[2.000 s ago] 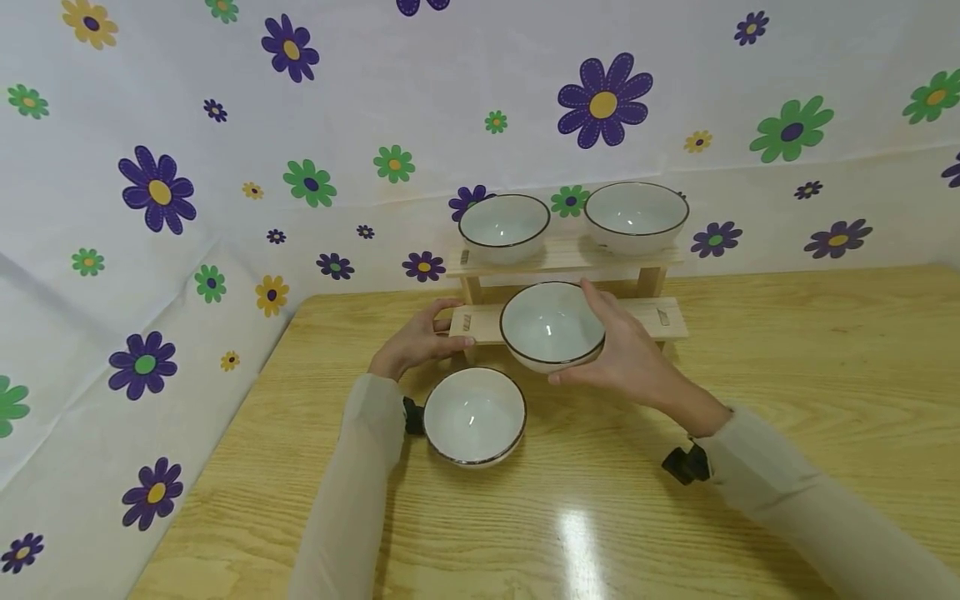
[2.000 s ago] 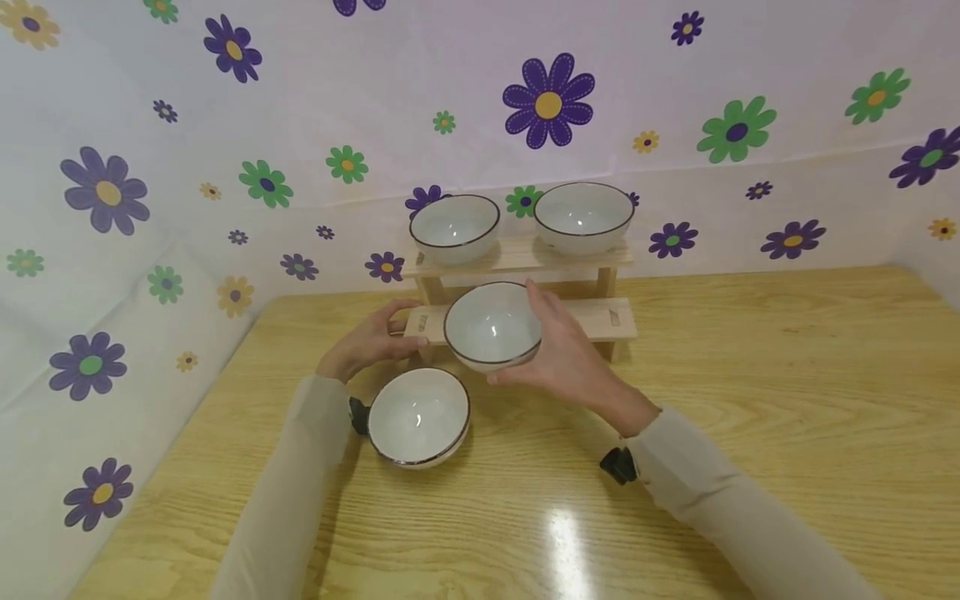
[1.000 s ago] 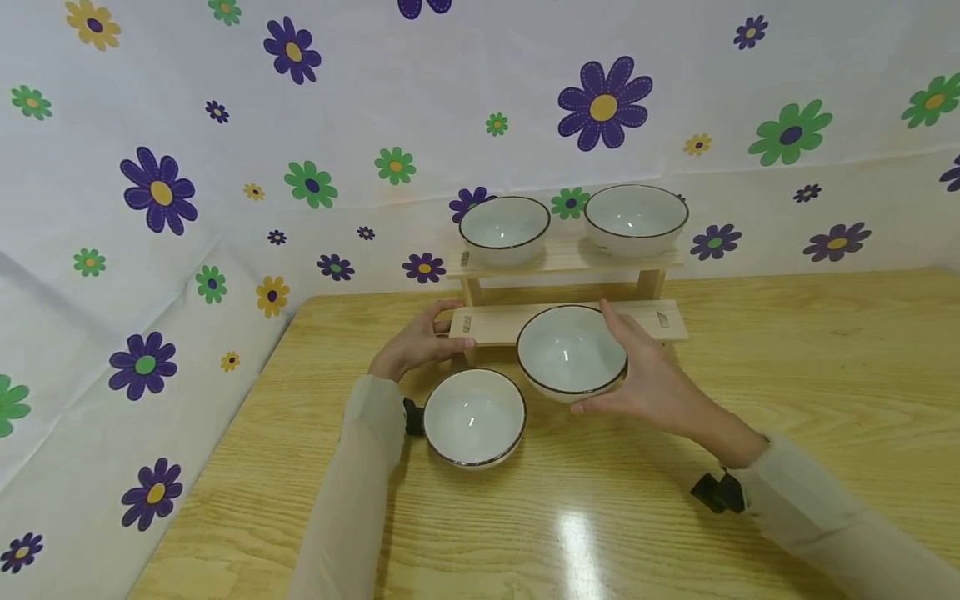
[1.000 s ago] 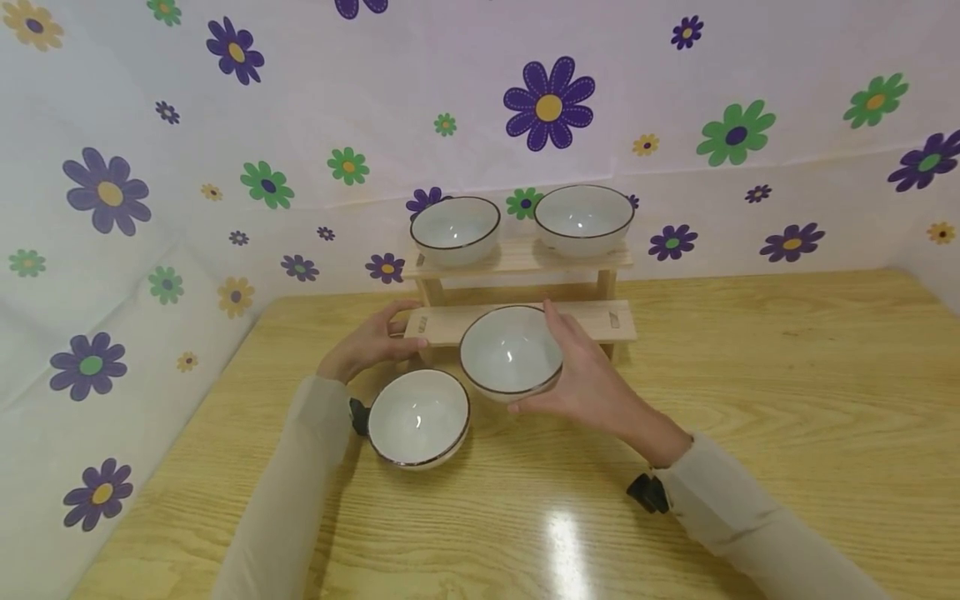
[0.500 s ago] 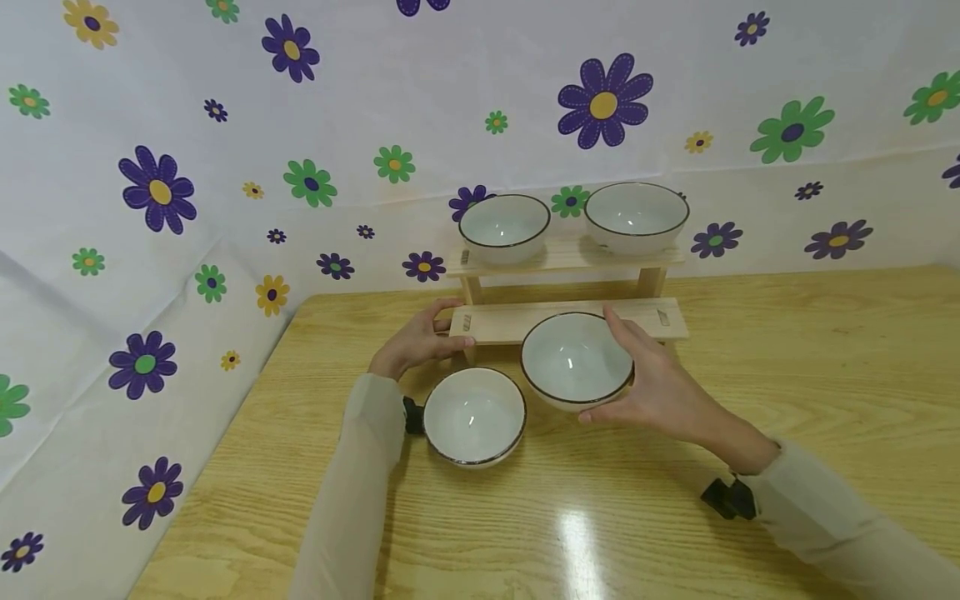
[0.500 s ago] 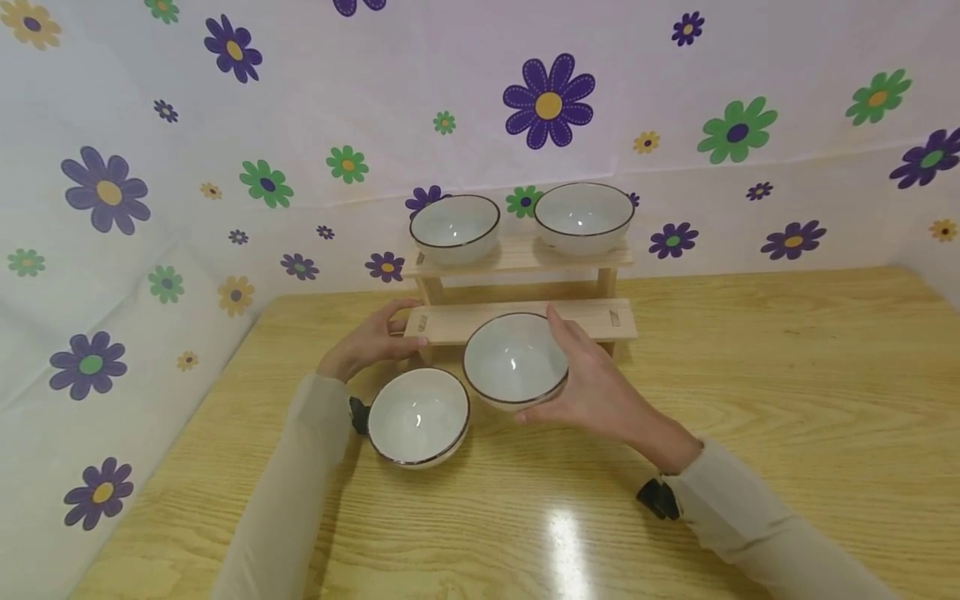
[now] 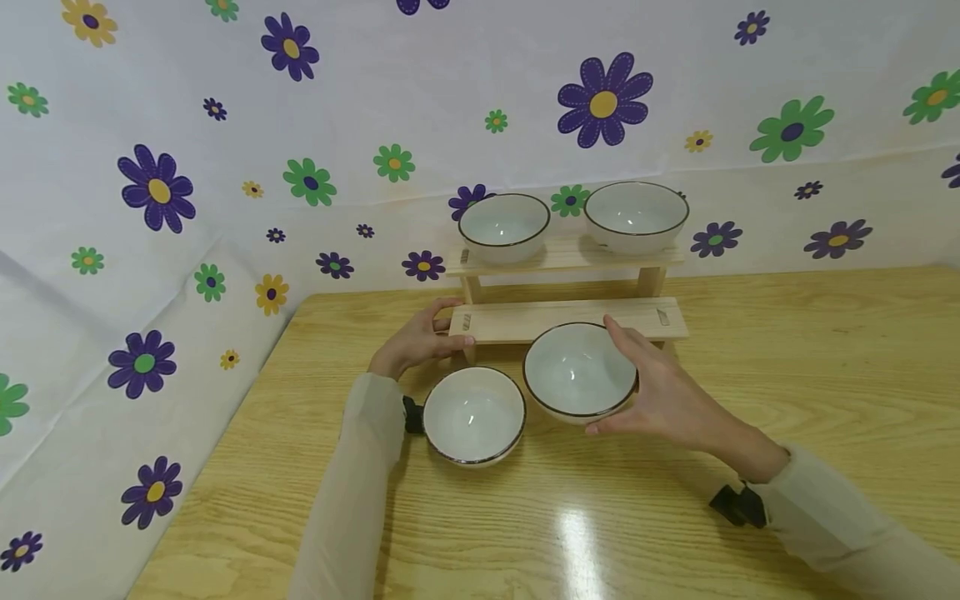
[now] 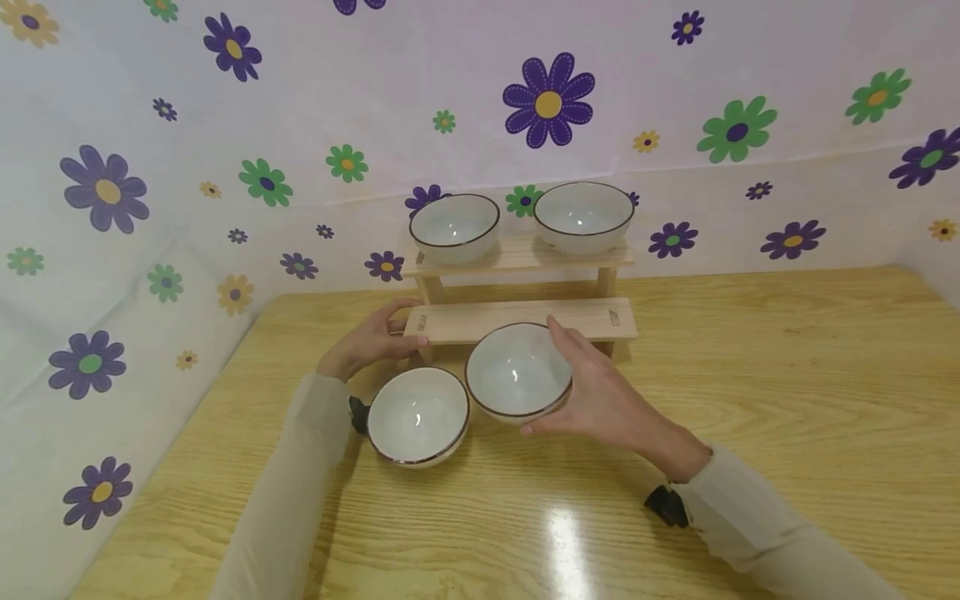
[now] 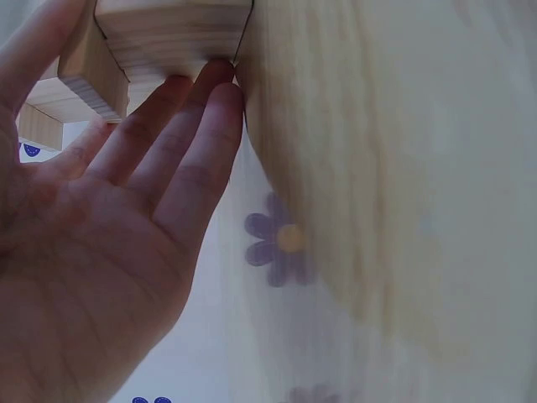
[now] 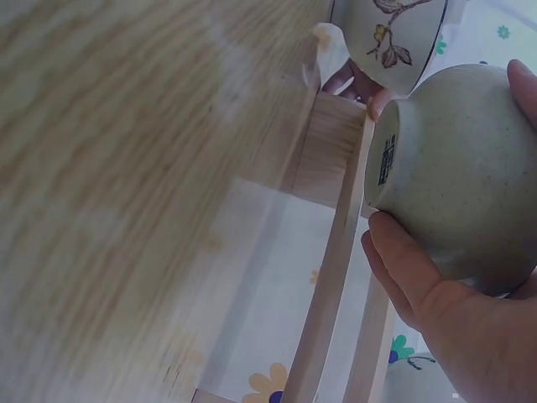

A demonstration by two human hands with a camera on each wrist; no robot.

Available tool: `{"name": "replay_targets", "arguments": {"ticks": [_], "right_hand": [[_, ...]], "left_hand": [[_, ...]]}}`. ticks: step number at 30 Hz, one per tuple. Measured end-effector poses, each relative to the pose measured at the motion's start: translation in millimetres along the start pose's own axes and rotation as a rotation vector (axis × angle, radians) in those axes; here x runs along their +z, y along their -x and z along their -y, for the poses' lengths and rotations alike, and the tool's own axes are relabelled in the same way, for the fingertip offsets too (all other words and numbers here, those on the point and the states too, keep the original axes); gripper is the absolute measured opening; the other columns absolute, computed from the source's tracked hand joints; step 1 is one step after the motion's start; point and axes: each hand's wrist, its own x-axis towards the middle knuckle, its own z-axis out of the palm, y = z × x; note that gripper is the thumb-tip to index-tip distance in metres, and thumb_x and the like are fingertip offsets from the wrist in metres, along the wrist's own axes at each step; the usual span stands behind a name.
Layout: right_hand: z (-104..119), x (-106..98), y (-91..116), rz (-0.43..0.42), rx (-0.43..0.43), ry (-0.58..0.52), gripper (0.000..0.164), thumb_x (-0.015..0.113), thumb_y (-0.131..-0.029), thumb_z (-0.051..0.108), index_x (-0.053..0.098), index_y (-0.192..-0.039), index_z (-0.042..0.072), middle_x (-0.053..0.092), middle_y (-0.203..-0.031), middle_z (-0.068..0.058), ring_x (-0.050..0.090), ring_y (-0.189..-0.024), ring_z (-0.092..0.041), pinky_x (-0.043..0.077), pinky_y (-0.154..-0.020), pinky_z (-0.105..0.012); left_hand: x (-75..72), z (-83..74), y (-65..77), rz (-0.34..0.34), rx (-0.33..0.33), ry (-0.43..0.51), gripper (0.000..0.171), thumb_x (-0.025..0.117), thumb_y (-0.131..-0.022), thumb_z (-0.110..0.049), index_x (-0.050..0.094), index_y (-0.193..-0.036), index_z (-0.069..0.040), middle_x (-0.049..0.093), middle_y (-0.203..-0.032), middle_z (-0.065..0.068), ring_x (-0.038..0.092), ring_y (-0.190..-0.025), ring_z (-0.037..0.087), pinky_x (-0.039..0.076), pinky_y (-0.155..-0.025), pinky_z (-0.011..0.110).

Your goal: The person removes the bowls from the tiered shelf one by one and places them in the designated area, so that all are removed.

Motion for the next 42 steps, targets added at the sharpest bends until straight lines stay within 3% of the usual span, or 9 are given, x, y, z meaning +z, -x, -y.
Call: {"name": "replay_targets", "arguments": {"ticks": [20,42], "right_hand": [[-3,2,7,0.047,-0.012,-0.011,0.134,0.1,-0.063,0.033,0.018,-0.159,-0.011,0.033,-0.155,-0.039,0.05,-0.127,-0.056,0.048,-0.096,-0.071],[-9,3,10,0.101,-0.081,0.022,0.133,0.101,-0.059,0.034,0.025,-0.154,-0.017,0.037,-0.15,-0.043,0.048,-0.128,-0.061,0.052,-0.093,-0.068]], "left_hand": [[0.3,-1.8,2.6,-0.004,-0.004,0.004,0.077,0.071,-0.098,-0.009,0.026,-0.161,-0.012,0.044,-0.158,0.024,0.055,-0.132,0.041,0.045,-0.112,0.05],[0.3,0.1,2.2,-0.004,0.006,-0.005,0.077,0.07,-0.098,-0.009,0.026,-0.161,-0.012,0.043,-0.158,0.025,0.054,-0.135,0.042,0.044,-0.113,0.052]]}}
